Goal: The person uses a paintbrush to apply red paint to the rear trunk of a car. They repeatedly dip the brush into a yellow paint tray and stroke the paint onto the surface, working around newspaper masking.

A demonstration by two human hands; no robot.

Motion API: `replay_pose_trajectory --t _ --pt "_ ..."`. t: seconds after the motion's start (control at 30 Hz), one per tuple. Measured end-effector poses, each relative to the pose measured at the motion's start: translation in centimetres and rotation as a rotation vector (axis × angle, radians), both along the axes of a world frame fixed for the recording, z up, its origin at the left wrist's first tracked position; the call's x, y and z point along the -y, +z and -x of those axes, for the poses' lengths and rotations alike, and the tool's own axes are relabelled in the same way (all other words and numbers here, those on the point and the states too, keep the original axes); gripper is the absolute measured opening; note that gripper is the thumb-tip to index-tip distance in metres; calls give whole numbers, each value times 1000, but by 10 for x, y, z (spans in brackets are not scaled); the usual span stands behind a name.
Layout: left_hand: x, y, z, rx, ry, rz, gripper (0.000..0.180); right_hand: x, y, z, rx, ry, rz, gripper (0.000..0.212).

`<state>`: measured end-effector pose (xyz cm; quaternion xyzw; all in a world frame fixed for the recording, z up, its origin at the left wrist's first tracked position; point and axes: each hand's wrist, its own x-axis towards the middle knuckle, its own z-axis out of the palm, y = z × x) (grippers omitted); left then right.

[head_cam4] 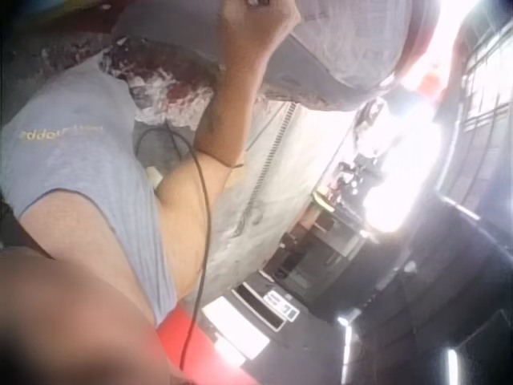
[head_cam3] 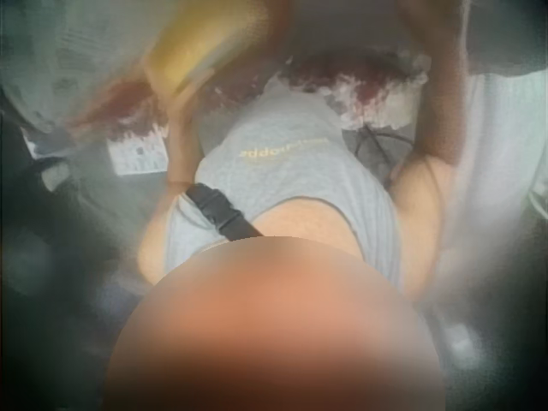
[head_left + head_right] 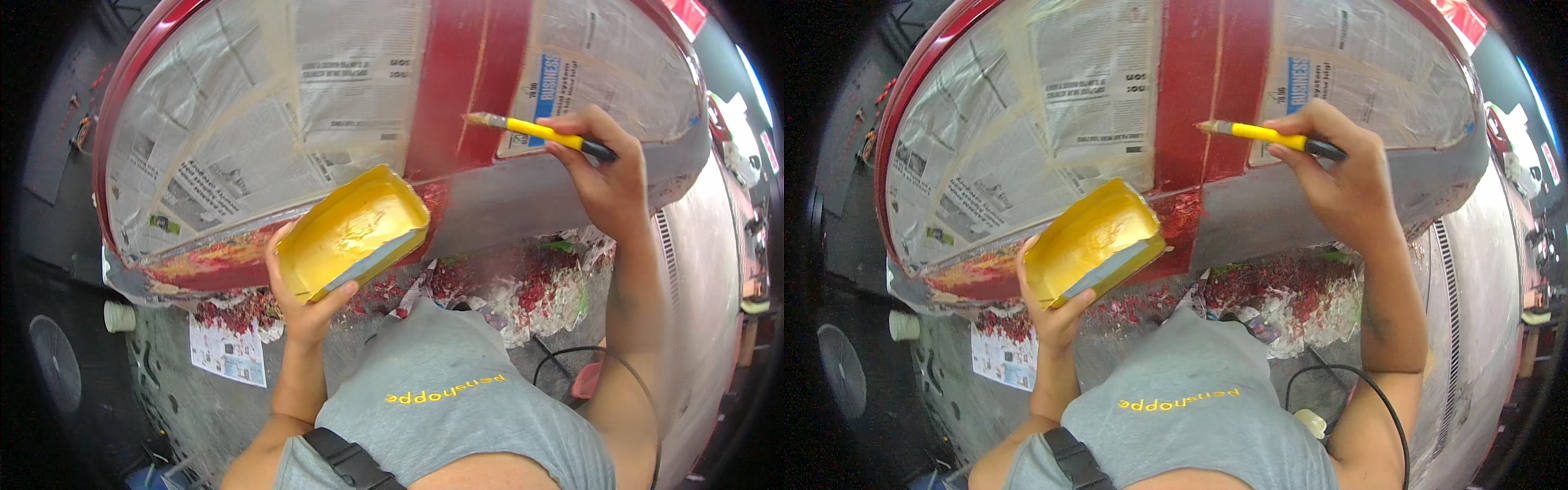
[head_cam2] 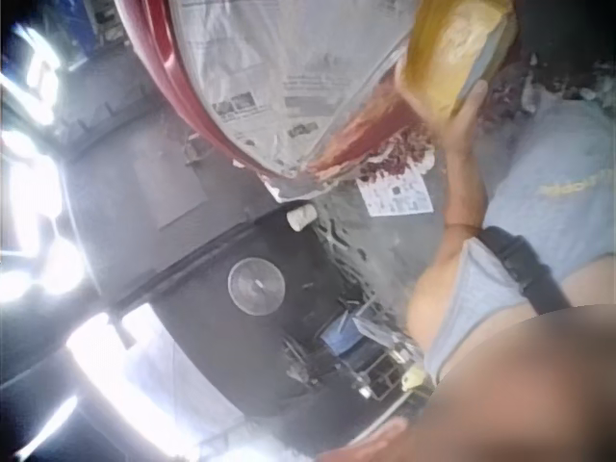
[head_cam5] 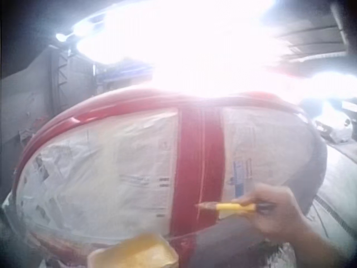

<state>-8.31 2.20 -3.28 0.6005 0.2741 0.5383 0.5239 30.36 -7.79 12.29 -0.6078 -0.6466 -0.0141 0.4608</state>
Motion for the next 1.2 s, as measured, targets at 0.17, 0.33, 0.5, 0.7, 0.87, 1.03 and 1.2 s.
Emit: replay_pose_trajectory --t 0.17,0.33,0.5,0.7,0.87,1.03,1.2 --pt "-6 -11 -10 -170 -38 -162 112 2 16 46 -248 367 69 21" --pt "-1 -20 -33 -139 -157 -155 112 -16 8 83 104 426 335 21" --pt "-1 -27 -50 -183 -218 -221 111 1 -8 63 30 369 403 25" --pt "5 -32 -67 -117 -229 -33 108 31 -54 15 -955 245 208 24" --pt "1 -37 -85 -106 -206 -23 108 30 -90 -9 -1128 177 63 22" --pt "-2 -45 -98 -76 -202 22 107 16 -89 -26 -1061 114 -19 19" --pt "1 -55 -89 -145 -126 -5 108 7 -96 -26 -921 -9 71 17"
